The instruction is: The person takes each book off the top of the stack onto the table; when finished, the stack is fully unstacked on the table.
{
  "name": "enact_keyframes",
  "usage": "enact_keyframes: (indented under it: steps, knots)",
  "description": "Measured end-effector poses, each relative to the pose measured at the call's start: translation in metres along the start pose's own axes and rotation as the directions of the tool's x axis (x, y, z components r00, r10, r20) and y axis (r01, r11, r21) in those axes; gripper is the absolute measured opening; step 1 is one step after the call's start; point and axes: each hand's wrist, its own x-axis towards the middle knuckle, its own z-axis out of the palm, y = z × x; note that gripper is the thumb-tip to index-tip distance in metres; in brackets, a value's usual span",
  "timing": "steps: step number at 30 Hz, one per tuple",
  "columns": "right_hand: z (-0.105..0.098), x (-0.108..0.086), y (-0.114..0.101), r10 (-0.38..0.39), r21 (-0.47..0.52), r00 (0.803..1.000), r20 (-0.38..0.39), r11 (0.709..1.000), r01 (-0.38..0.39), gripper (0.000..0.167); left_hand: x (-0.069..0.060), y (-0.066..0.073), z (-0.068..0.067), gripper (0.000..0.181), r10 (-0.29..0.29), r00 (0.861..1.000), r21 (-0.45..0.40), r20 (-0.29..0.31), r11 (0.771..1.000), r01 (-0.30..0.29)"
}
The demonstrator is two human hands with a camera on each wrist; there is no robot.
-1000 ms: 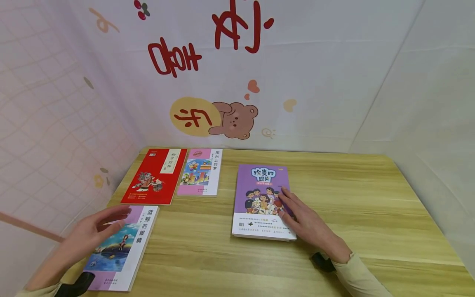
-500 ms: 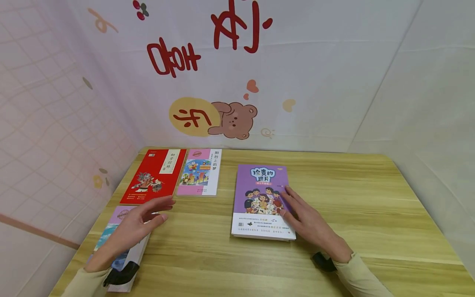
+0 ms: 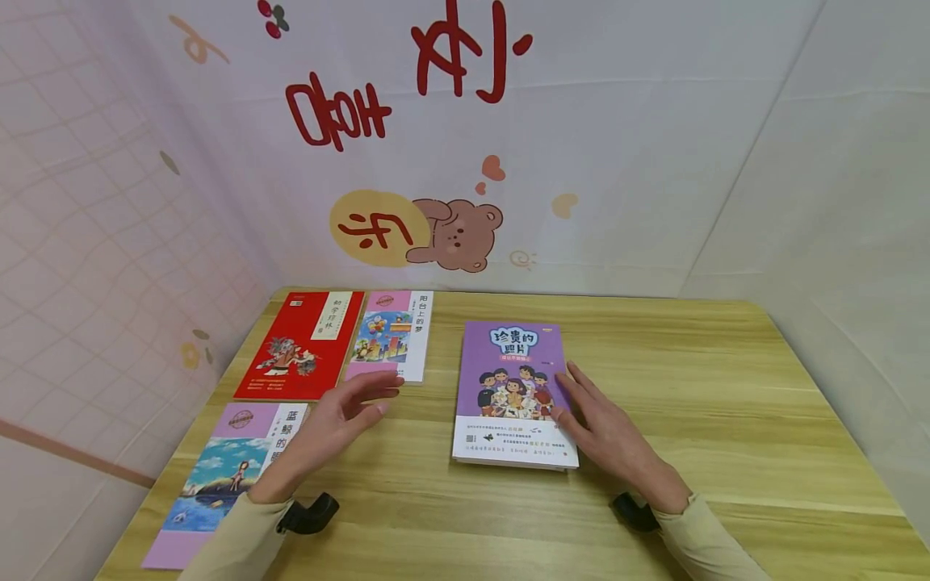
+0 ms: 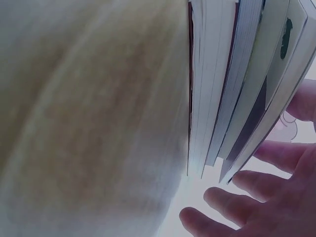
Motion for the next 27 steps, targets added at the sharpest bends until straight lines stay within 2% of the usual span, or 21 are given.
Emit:
enact_keyframes:
  steps: [3, 6, 12, 15, 23, 27]
  knots:
    - [0.000, 0.000, 0.001, 0.002, 0.001, 1.000, 0.000, 1.000, -0.002, 0.066, 0.009, 0.002, 0.010, 0.048, 0.018, 1.000, -0.049, 0.002, 0.999, -0.017]
    - [0.000, 0.000, 0.001, 0.001, 0.000, 1.000, 0.001, 1.000, -0.001, 0.066, 0.017, 0.001, 0.021, 0.049, 0.010, 1.000, -0.084, 0.003, 0.996, -0.010]
    - [-0.001, 0.000, 0.000, -0.001, 0.002, 1.000, 0.013, 1.000, 0.001, 0.067, 0.030, 0.001, 0.042, 0.054, -0.112, 0.994, -0.129, 0.005, 0.985, 0.112]
    - [-0.001, 0.001, -0.001, -0.004, -0.002, 1.000, 0.017, 1.000, 0.004, 0.067, 0.035, -0.001, 0.052, 0.057, -0.154, 0.988, -0.156, 0.029, 0.975, 0.156]
    - [0.000, 0.001, -0.002, -0.001, 0.000, 1.000, 0.011, 1.000, 0.001, 0.067, 0.047, -0.002, 0.076, 0.065, -0.184, 0.979, -0.175, 0.091, 0.965, 0.197]
    - [0.000, 0.001, -0.002, 0.004, -0.004, 1.000, 0.013, 1.000, -0.004, 0.066, 0.052, -0.005, 0.086, 0.066, -0.165, 0.980, -0.187, 0.111, 0.965, 0.183]
